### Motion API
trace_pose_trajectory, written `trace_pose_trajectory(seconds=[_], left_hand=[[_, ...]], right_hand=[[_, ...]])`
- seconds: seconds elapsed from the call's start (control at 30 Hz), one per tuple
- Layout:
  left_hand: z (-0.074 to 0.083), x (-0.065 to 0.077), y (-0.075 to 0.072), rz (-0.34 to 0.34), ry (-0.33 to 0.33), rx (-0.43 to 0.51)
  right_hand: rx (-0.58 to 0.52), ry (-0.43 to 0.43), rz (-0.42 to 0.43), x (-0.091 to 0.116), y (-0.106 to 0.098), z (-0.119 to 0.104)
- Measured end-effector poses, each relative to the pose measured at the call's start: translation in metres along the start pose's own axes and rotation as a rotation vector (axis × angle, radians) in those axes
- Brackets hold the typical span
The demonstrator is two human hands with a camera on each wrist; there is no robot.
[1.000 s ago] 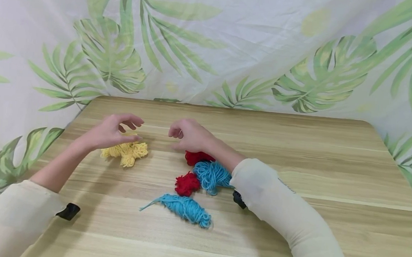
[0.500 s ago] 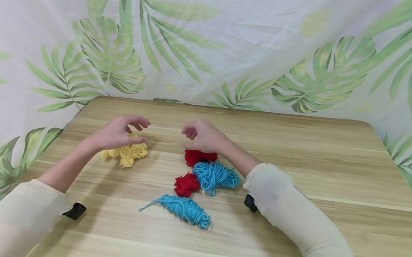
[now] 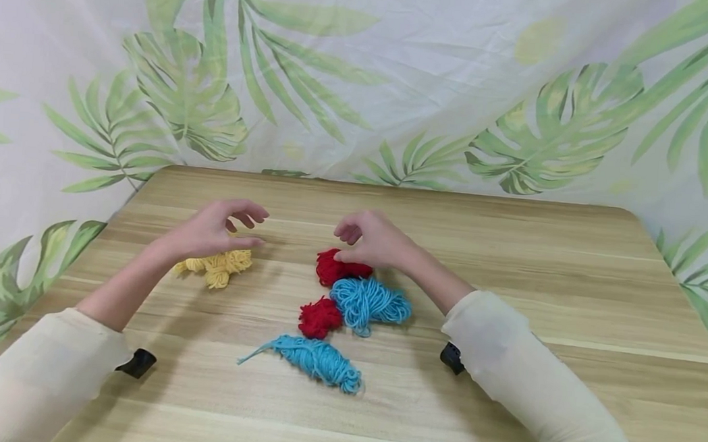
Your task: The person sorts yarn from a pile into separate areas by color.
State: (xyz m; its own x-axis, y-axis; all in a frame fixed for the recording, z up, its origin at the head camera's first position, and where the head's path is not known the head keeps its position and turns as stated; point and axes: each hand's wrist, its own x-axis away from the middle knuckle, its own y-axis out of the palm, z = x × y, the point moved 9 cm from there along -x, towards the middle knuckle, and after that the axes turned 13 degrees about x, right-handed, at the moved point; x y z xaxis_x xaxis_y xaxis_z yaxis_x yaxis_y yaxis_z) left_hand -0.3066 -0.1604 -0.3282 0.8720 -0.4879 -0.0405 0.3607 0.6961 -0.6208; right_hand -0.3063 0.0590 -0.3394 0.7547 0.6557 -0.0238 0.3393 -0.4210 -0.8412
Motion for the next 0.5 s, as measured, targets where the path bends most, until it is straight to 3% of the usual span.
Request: trace_pose_trajectory(seconds=[0.5], left_hand=[[0.002,-0.008,0.015,-0.031,0.002,0.016]], right_hand=[[0.008,0.029,-0.018,0.018,-0.001,0.013]])
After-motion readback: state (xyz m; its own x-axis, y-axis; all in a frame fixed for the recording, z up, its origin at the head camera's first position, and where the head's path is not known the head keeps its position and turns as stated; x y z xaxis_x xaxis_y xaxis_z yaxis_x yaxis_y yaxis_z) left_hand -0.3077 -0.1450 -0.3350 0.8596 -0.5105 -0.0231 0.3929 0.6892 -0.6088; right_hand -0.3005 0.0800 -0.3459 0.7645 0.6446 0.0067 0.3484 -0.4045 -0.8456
